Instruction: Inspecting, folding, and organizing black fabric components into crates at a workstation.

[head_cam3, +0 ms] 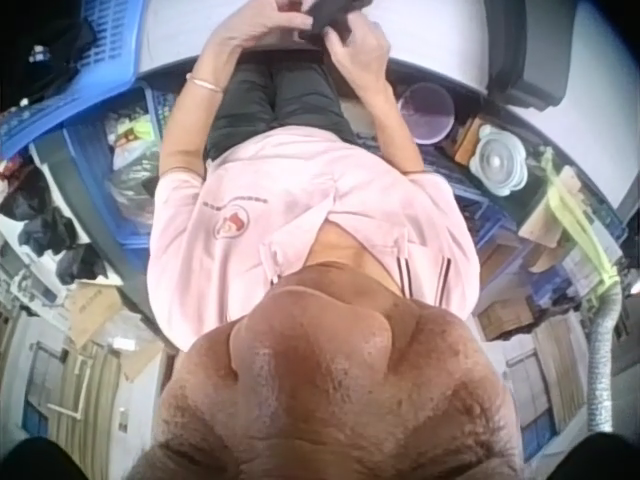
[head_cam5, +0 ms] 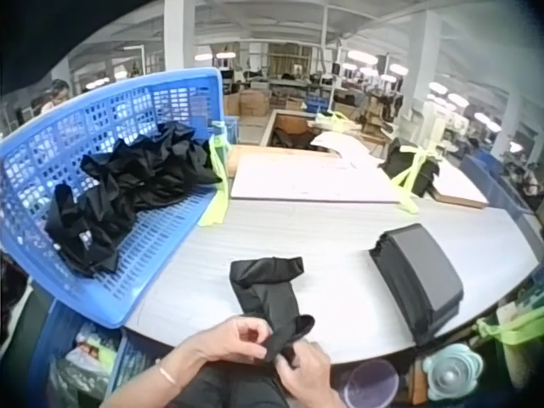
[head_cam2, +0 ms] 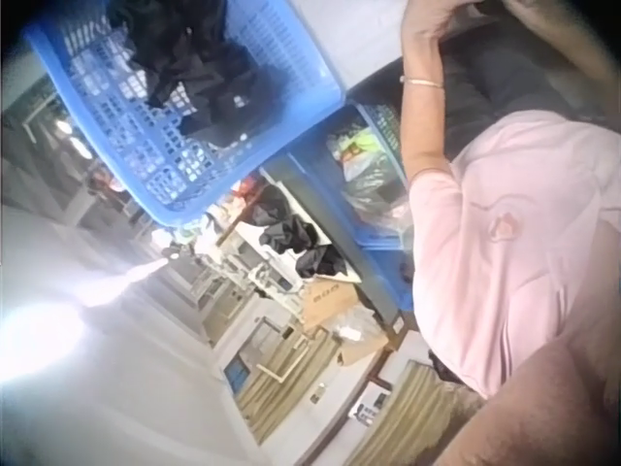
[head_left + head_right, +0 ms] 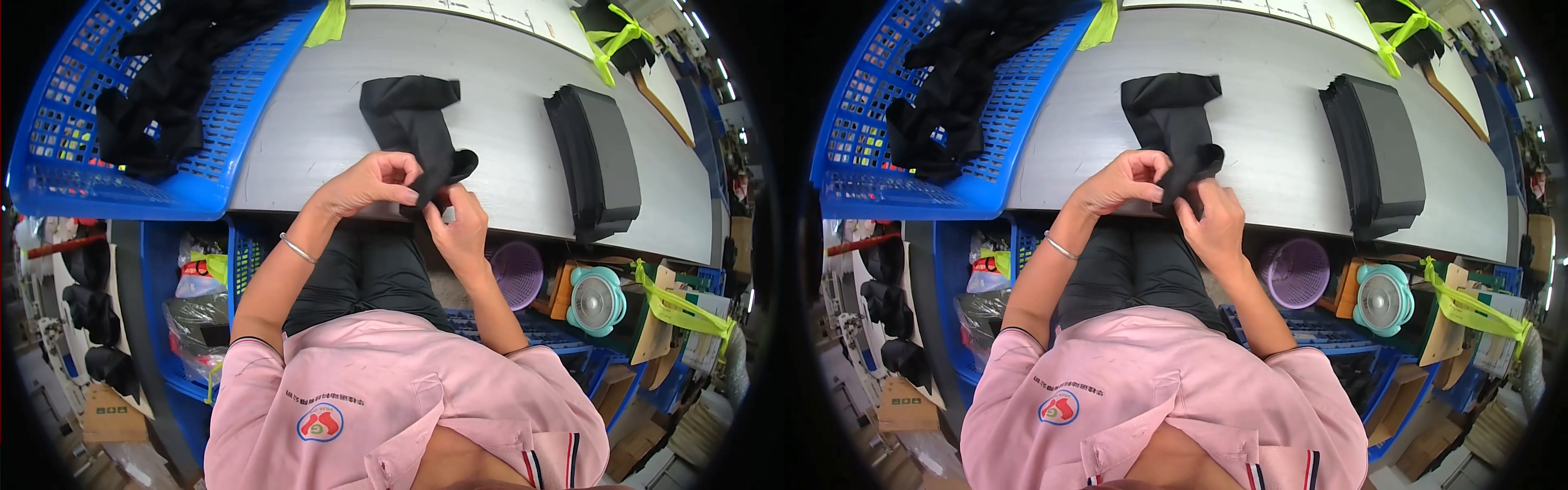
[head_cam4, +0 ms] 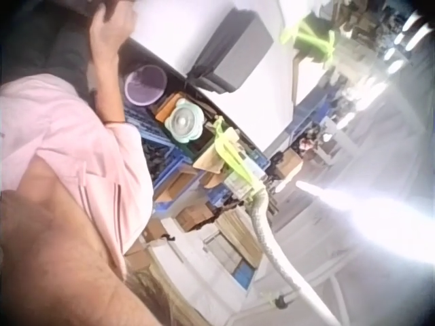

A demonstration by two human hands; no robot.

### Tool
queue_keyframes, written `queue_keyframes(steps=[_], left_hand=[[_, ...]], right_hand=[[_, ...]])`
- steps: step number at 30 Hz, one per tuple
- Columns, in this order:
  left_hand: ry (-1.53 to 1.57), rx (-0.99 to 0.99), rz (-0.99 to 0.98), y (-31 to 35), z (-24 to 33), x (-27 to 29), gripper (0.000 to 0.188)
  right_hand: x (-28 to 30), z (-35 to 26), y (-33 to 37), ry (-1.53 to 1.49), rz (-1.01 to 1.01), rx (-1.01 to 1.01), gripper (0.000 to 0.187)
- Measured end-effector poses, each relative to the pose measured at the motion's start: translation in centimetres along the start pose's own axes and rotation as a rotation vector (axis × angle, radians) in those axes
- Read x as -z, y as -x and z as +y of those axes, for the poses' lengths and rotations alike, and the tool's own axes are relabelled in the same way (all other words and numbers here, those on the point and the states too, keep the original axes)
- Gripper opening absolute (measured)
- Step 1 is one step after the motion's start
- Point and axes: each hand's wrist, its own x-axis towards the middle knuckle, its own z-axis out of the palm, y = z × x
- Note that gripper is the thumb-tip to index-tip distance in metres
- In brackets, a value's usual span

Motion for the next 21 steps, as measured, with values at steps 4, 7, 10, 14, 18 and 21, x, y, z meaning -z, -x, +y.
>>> queue_keyframes(steps=[4, 7, 10, 14, 18, 21], left_hand=[[-0.471, -0.077, 0.185, 0.1, 0.2, -1.6, 0.018], [-0.903, -0.394, 0.750, 0.2, 0.5, -1.5, 0.012], [-0.628, -0.269, 0.987, 0.2, -0.2, -1.0, 0.010], [-0.389, -0.228, 0.902, 0.5, -1.9, -0.6, 0.004], [-0.347, -0.230, 0.741, 0.7, -3.3, -0.7, 0.018], [-0.284, -0.215, 0.655, 0.8, -3.8, -0.7, 0.024]], right_hand=[[1.0, 0.9, -0.4, 0.115, -0.147, -0.054, 0.017], [2.2, 2.0, -1.1, -0.206, 0.245, -0.460, 0.009], [1.9, 2.8, -1.3, -0.492, 0.339, -0.584, 0.011], [0.3, 2.7, -0.2, -0.923, 0.171, -0.666, 0.021], [-1.1, 0.6, 0.6, -0.948, 0.065, -0.629, 0.036], [-2.0, -1.1, 0.0, -0.971, 0.114, -0.636, 0.032]])
